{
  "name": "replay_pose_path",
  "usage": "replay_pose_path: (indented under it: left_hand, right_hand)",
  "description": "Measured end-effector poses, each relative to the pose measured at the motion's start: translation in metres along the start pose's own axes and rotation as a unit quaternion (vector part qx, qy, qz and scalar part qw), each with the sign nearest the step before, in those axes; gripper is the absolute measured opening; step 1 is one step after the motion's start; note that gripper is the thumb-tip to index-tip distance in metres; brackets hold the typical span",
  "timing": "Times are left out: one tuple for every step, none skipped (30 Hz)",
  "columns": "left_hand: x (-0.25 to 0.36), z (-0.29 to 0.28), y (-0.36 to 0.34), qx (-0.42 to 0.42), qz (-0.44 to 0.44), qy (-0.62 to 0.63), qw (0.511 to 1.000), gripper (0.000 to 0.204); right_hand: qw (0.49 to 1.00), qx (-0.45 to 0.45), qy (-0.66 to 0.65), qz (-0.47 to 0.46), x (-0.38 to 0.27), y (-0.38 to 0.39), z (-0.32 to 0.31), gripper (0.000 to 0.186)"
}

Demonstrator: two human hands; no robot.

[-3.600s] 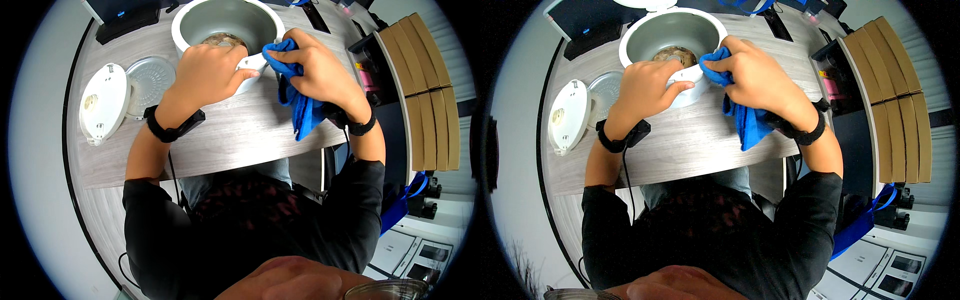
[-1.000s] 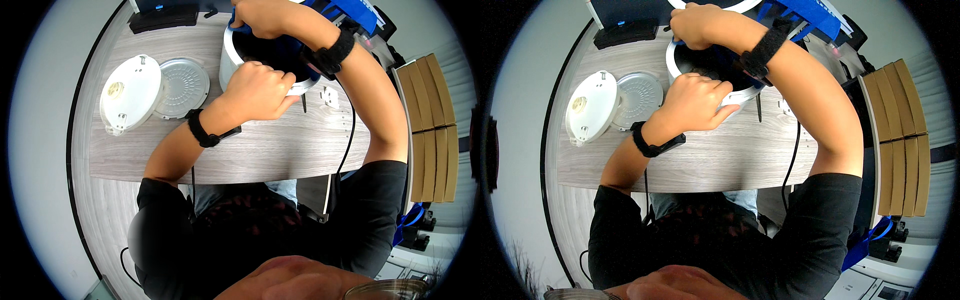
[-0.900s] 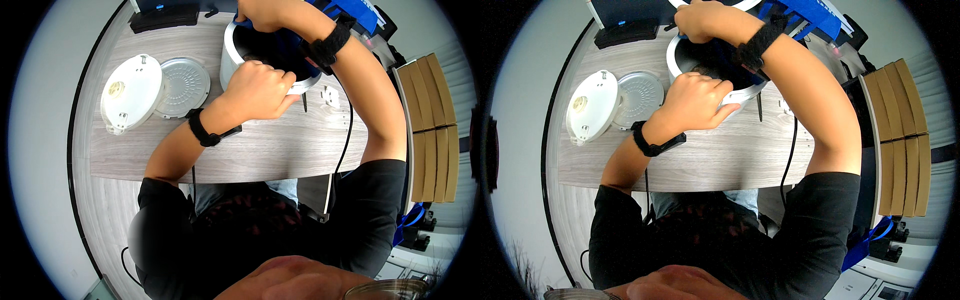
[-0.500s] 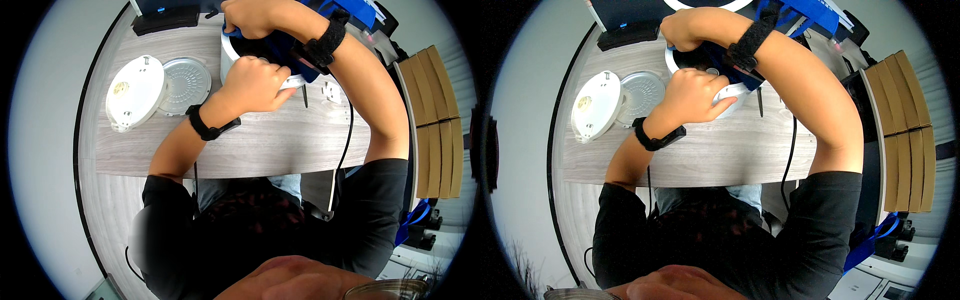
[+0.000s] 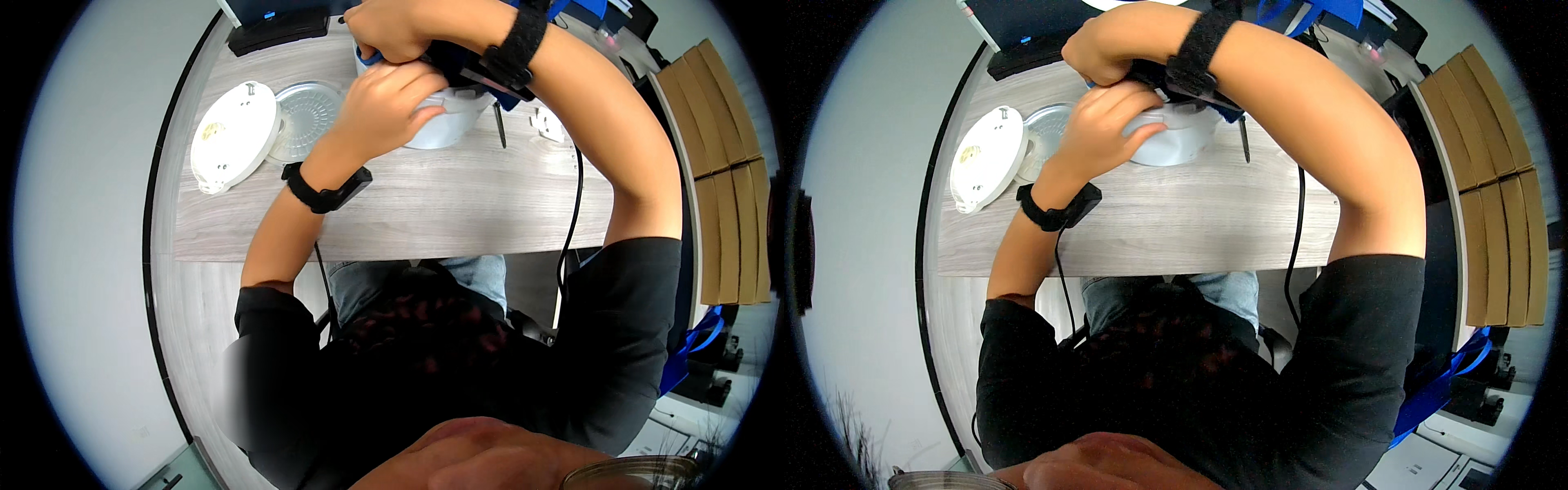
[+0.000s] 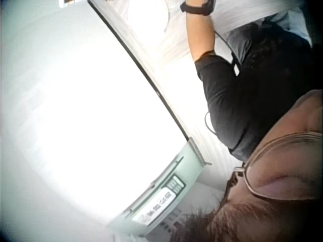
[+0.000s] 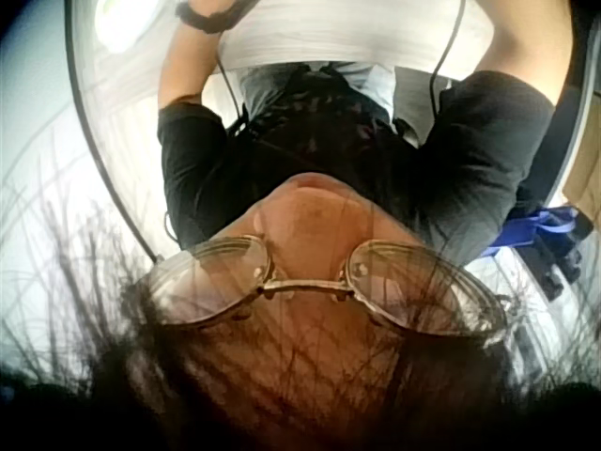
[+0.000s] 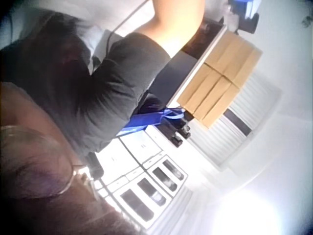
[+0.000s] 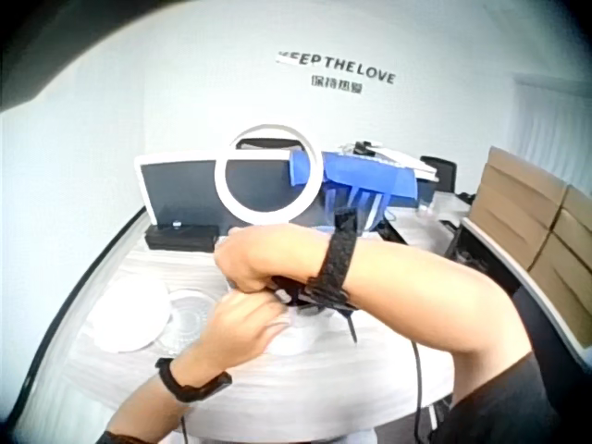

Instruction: The person wipes the exterior and interior of a white cylindrical appliance with a blue cloth, then wipes a circular metal lid. The person rotates the appliance to reach different sides and wipes the lid's surface and edges.

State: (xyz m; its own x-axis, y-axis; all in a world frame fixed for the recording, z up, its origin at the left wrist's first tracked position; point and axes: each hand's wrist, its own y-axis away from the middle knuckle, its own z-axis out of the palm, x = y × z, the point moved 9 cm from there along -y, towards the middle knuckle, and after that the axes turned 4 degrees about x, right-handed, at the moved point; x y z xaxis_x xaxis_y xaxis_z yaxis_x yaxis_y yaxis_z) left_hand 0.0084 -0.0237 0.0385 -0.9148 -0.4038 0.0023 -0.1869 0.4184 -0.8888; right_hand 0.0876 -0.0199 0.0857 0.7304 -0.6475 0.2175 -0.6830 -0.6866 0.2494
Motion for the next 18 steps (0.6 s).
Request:
replay_pose_path:
  left_hand:
    - [-0.001,-0.004,0.002,0.012,-0.007,-0.01,1.0,0.03]
    - [-0.002,-0.008,0.006,0.024,-0.015,-0.02,0.999,0.029]
    - [-0.005,-0.013,0.01,0.036,-0.023,-0.031,0.999,0.029]
    - [-0.009,-0.019,0.014,0.055,-0.029,-0.044,0.997,0.037]
    - [-0.019,-0.021,0.017,0.047,-0.078,-0.043,0.995,0.042]
    - [-0.028,-0.023,0.02,0.039,-0.128,-0.041,0.99,0.046]
    - [-0.037,-0.024,0.024,0.034,-0.179,-0.04,0.982,0.05]
    - [-0.039,-0.024,0.024,0.031,-0.172,-0.044,0.984,0.063]
    - [-0.043,-0.022,0.028,0.034,-0.183,-0.03,0.982,0.065]
    - [-0.047,-0.019,0.034,0.037,-0.194,-0.016,0.98,0.067]
    - [-0.05,-0.017,0.038,0.041,-0.205,-0.002,0.978,0.069]
    - [-0.05,-0.017,0.036,0.056,-0.186,0.003,0.981,0.071]
    - [-0.05,-0.017,0.035,0.072,-0.167,0.01,0.983,0.073]
    - [-0.047,-0.018,0.033,0.087,-0.149,0.017,0.985,0.076]
    - [-0.047,-0.016,0.032,0.069,-0.15,0.012,0.986,0.075]
    - [-0.046,-0.013,0.029,0.052,-0.149,0.01,0.987,0.075]
    - [-0.046,-0.01,0.026,0.036,-0.149,0.008,0.988,0.075]
    - [-0.047,-0.007,0.026,0.029,-0.161,0.02,0.986,0.073]
  right_hand:
    - [1.0,0.001,-0.011,0.012,0.002,0.004,0.0,0.024]
    - [0.999,0.002,-0.022,0.023,0.004,0.006,0.0,0.025]
    - [1.0,-0.003,-0.011,0.023,0.004,0.009,0.002,0.025]
    - [1.0,-0.006,0.0,0.017,0.002,0.008,0.003,0.026]
    - [1.0,-0.009,0.011,0.012,0.001,0.008,0.004,0.026]
    - [1.0,-0.004,0.012,0.007,0.0,0.008,0.005,0.026]
    - [1.0,-0.016,0.007,0.006,-0.001,0.013,0.005,0.026]
    - [1.0,-0.029,0.002,0.007,-0.002,0.019,0.002,0.026]
    - [0.999,-0.042,-0.003,0.008,-0.003,0.024,0.001,0.026]
    - [0.999,-0.03,0.011,-0.005,-0.007,0.025,0.002,0.026]
    - [0.999,-0.019,0.024,-0.018,-0.011,0.024,0.006,0.026]
    - [0.999,-0.007,0.037,-0.03,-0.015,0.025,0.008,0.027]
    - [0.998,-0.028,0.042,-0.023,-0.016,0.028,0.01,0.027]
    - [0.998,-0.048,0.047,-0.016,-0.016,0.032,0.011,0.027]
    - [0.996,-0.068,0.051,-0.009,-0.016,0.036,0.013,0.027]
    - [0.995,-0.077,0.068,-0.009,-0.014,0.039,0.016,0.025]
    - [0.992,-0.092,0.081,-0.001,-0.01,0.042,0.021,0.025]
    - [0.99,-0.106,0.094,0.007,-0.006,0.045,0.026,0.024]
